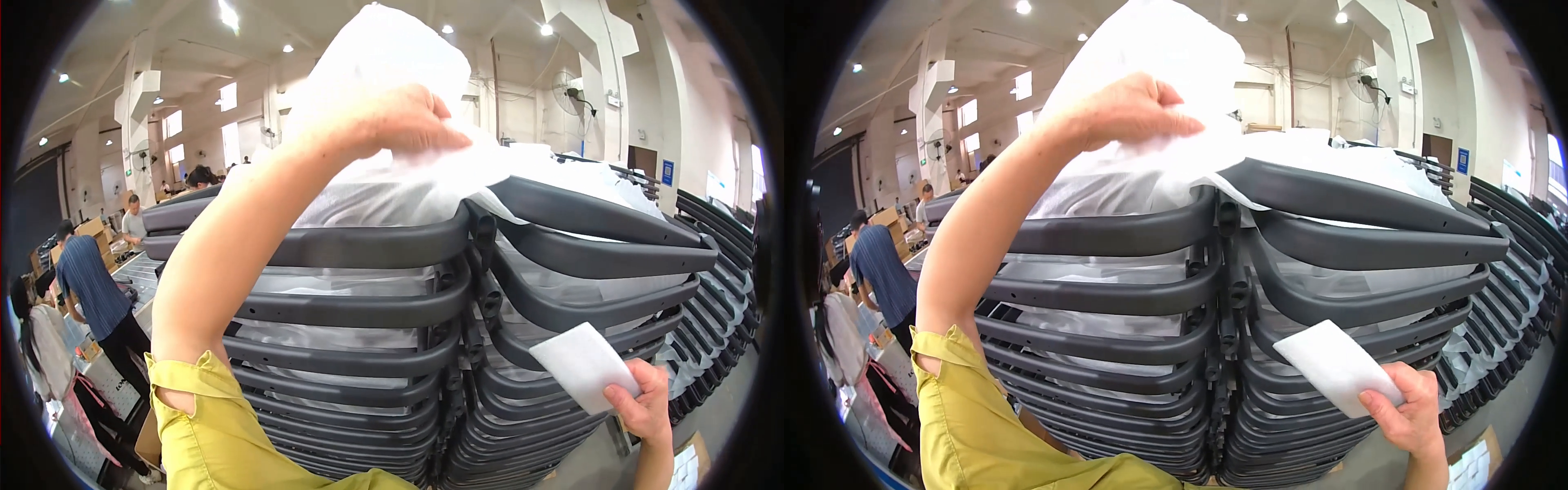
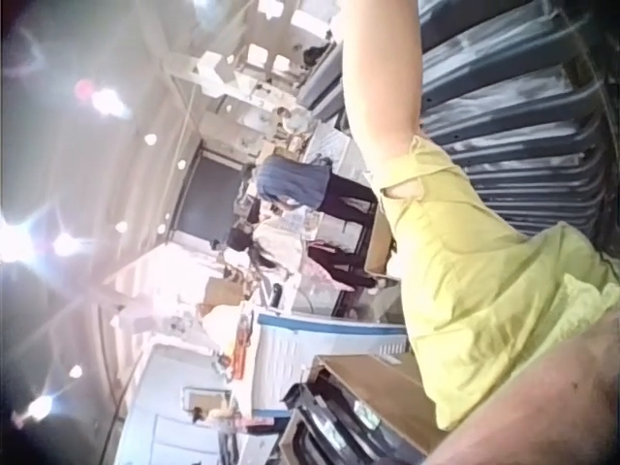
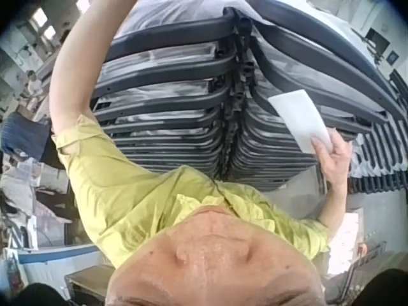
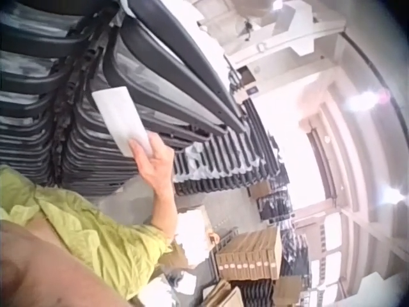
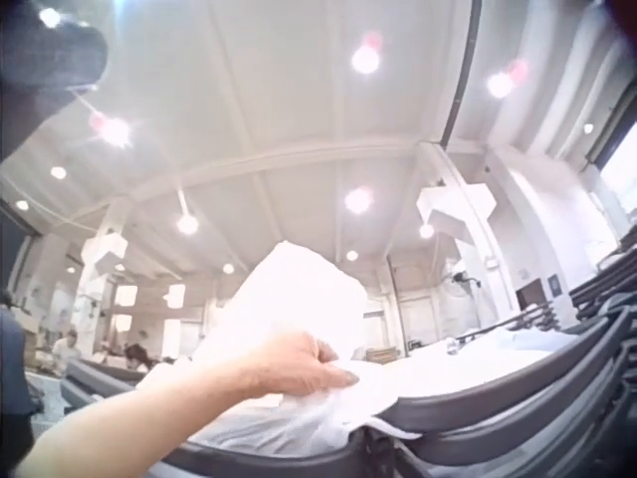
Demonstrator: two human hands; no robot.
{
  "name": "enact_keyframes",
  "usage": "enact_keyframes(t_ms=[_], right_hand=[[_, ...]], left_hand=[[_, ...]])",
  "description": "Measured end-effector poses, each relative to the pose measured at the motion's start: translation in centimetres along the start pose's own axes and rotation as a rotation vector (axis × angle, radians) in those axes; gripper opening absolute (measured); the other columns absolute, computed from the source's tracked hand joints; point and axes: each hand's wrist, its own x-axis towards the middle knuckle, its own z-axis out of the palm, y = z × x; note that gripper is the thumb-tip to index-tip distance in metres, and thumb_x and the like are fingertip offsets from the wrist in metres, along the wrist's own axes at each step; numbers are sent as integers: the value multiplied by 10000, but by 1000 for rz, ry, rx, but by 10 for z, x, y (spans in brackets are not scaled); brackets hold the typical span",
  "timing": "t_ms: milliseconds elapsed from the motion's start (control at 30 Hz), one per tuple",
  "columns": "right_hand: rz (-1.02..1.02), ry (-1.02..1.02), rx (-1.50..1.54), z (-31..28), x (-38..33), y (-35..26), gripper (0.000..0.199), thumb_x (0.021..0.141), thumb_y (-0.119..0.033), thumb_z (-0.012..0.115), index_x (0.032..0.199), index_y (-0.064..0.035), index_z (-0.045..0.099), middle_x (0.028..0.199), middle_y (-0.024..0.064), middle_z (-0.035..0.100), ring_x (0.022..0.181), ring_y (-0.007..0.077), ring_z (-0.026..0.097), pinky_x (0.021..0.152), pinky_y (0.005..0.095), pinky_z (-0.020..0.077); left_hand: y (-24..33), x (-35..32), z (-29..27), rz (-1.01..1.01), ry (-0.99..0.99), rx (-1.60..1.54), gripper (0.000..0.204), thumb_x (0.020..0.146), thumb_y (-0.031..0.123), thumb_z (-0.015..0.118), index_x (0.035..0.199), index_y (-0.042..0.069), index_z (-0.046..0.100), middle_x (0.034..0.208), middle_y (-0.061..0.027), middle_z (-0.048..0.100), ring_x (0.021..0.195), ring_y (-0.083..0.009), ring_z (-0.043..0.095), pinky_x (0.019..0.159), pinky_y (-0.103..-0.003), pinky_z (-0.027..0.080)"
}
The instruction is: Wrapping protective foam padding around the metal frames of office chairs on a factory floor.
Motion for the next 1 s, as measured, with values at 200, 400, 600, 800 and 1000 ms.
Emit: enact_keyframes(t_ms=[200,400,600,800,1000], right_hand=[[40,8,-8,-4,-4,16,160,670,-96,644,759,15,570,592,75,584,493,120,549,465,218,404],[-27,-52,87,3,12,18,163,667,-101,646,758,13,573,592,75,583,490,118,545,464,216,400],[-43,-108,155,23,23,25,143,669,-88,648,745,8,572,552,55,560,469,90,510,449,210,377],[-45,-4,307,33,27,5,164,699,-109,643,761,23,568,572,47,568,487,81,502,465,207,383],[-66,-32,227,39,29,-17,183,701,-125,648,772,25,570,593,52,576,509,91,523,482,203,394]], left_hand=[[-10,-35,-9,-148,-146,-129,397,805,387,521,884,6,599,732,-73,571,604,-119,534,589,-256,469],[-59,-61,-21,-19,-190,43,335,854,275,442,1006,4,566,894,-96,590,779,-157,517,744,-276,437],[-34,-63,-14,-167,-380,-77,352,731,174,651,1037,25,560,909,-67,592,802,-112,526,738,-232,456],[-32,-70,-17,-49,-326,135,381,690,228,676,988,11,582,845,-70,605,748,-126,528,693,-241,440],[-45,-70,-20,59,-232,189,374,649,267,695,903,8,603,746,-62,590,684,-108,508,649,-247,427]])
